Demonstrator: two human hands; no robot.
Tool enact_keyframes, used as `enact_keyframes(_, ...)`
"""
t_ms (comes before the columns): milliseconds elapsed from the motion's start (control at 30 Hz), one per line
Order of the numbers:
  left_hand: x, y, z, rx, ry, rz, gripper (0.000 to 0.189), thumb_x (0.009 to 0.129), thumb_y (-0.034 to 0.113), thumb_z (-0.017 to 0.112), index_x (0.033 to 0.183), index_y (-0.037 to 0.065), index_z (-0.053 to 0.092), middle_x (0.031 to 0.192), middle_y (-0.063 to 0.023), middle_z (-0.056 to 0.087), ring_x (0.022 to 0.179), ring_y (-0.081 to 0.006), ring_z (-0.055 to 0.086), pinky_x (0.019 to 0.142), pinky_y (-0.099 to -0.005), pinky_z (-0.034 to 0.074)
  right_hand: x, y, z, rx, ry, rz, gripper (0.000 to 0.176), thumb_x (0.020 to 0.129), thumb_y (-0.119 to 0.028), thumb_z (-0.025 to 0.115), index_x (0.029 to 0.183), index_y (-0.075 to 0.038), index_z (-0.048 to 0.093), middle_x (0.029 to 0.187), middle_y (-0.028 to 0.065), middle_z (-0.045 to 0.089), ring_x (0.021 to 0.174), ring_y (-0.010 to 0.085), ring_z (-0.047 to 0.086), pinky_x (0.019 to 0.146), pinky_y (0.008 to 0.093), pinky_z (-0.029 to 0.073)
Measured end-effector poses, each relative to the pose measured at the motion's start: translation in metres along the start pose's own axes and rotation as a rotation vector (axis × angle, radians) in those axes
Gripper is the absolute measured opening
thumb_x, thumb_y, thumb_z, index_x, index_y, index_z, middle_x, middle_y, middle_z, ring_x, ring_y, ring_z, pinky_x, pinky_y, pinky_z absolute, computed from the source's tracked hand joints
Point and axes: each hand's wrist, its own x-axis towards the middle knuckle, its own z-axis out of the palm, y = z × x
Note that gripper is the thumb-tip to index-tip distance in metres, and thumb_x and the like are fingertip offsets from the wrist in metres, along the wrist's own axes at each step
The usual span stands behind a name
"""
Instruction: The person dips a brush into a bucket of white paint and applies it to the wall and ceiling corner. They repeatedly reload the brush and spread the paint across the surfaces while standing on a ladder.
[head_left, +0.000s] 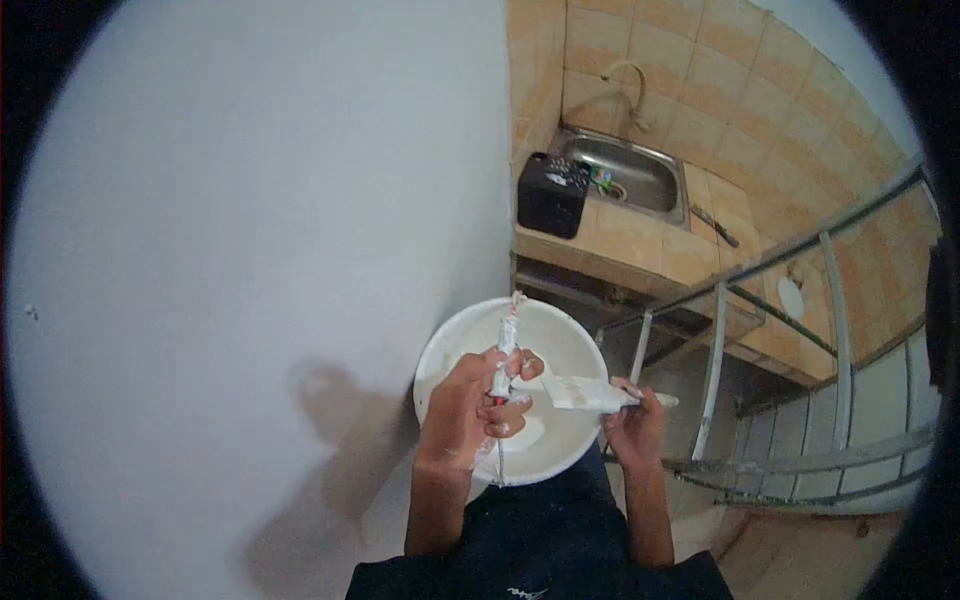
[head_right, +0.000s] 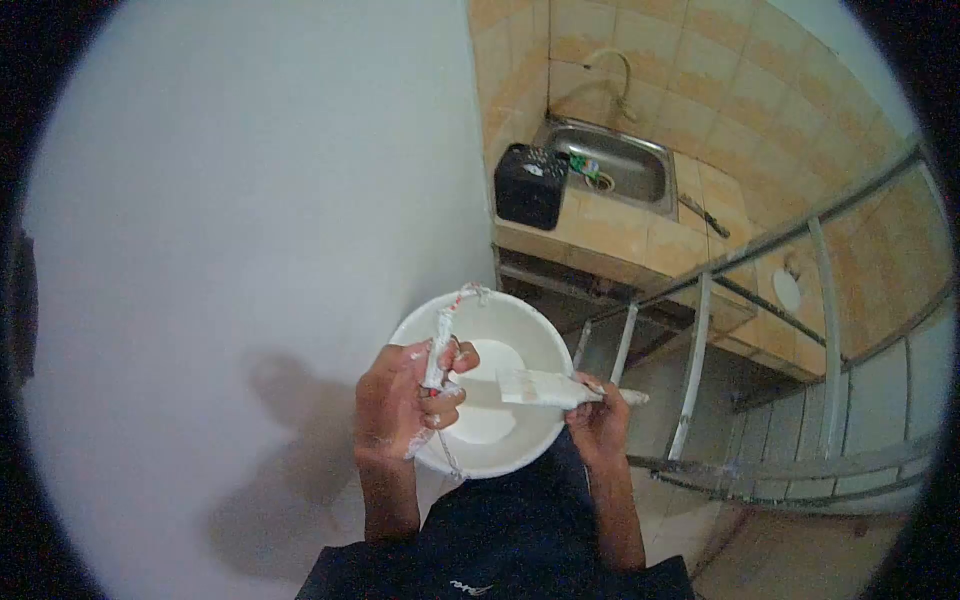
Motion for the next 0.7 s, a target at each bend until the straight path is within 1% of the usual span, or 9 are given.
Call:
enact_keyframes(33,0.000,-0.002,-0.003,-0.005,-0.004,-0.017,0.030,0.090,0.034,0.040,0.094,0.005,0.044,0.085,-0.0024,0.040,0.047,-0.0044,0.024,0.039,-0.0200,0.020,0.000,0.000,0.000,-0.025,0.016,0.038,0.041,0.094,-0.033,0.044,0.104,0.003,0.060,0.080,0.0121,0.066,0.060,0.0174,0.062,0.056,0.0293,0.052)
enact_keyframes(100,0.001,-0.003,-0.008,-0.110,-0.113,0.027,0.026,0.088,0.035,0.050,0.089,0.010,0.046,0.088,-0.0006,0.045,0.048,-0.0012,0.022,0.042,-0.0177,0.020,-0.005,-0.001,0.006,-0.007,0.006,0.013,0.039,0.094,-0.032,0.045,0.105,0.003,0.061,0.078,0.0129,0.066,0.060,0.0192,0.062,0.057,0.0302,0.052)
enact_keyframes(167,0.004,-0.007,-0.011,-0.106,-0.075,0.029,0.030,0.085,0.033,0.042,0.094,0.004,0.044,0.086,-0.0031,0.040,0.048,-0.0041,0.024,0.039,-0.0197,0.021,-0.005,-0.004,0.004,-0.029,-0.045,0.015,0.035,0.090,-0.028,0.053,0.100,0.005,0.061,0.092,0.0130,0.065,0.072,0.0199,0.064,0.058,0.0284,0.056)
enact_keyframes(300,0.003,-0.011,-0.014,-0.167,-0.118,0.036,0.025,0.089,0.035,0.048,0.089,0.010,0.046,0.089,-0.0015,0.045,0.049,-0.0016,0.022,0.043,-0.0183,0.020,-0.010,-0.010,0.012,-0.130,-0.161,-0.028,0.032,0.089,-0.025,0.054,0.099,0.004,0.061,0.092,0.0126,0.065,0.076,0.0206,0.064,0.062,0.0312,0.055)
enact_keyframes(367,0.000,-0.015,-0.016,-0.169,-0.113,0.056,0.025,0.089,0.035,0.047,0.090,0.010,0.047,0.090,-0.0015,0.045,0.050,-0.0016,0.022,0.043,-0.0182,0.020,-0.012,-0.012,0.019,-0.332,-0.048,-0.092,0.029,0.085,-0.021,0.058,0.100,0.003,0.061,0.091,0.0128,0.065,0.082,0.0221,0.063,0.070,0.0337,0.055)
enact_keyframes(500,-0.003,-0.026,-0.024,-0.247,-0.146,0.046,0.029,0.088,0.035,0.047,0.093,0.007,0.045,0.092,-0.0030,0.042,0.050,-0.0025,0.024,0.043,-0.0188,0.022,-0.021,-0.020,0.030,-0.610,-0.089,-0.213,0.027,0.080,-0.014,0.064,0.101,0.004,0.064,0.090,0.0151,0.065,0.084,0.0212,0.063,0.063,0.0315,0.054)
enact_keyframes(567,-0.006,-0.027,-0.029,-0.253,-0.151,0.041,0.034,0.087,0.037,0.047,0.097,0.004,0.044,0.093,-0.0043,0.039,0.051,-0.0035,0.024,0.043,-0.0197,0.023,-0.021,-0.021,0.032,-1.108,-0.328,-0.608,0.022,0.077,-0.010,0.069,0.096,0.000,0.068,0.089,0.0139,0.065,0.079,0.0193,0.062,0.063,0.0297,0.051)
enact_keyframes(600,-0.007,-0.027,-0.030,-0.241,-0.151,0.029,0.034,0.087,0.037,0.047,0.097,0.005,0.044,0.094,-0.0045,0.039,0.051,-0.0034,0.024,0.043,-0.0197,0.023,-0.023,-0.025,0.036,-1.188,-0.317,-0.484,0.016,0.075,-0.010,0.070,0.090,-0.003,0.071,0.087,0.0131,0.066,0.077,0.0183,0.060,0.065,0.0302,0.049)
enact_keyframes(700,-0.004,-0.028,-0.029,-0.186,-0.159,0.031,0.034,0.087,0.037,0.047,0.098,0.005,0.044,0.094,-0.0047,0.039,0.052,-0.0033,0.024,0.044,-0.0197,0.024,-0.020,-0.029,0.034,-1.388,-0.370,-0.443,0.017,0.074,-0.010,0.069,0.089,-0.001,0.070,0.085,0.0124,0.066,0.075,0.0191,0.060,0.067,0.0317,0.048)
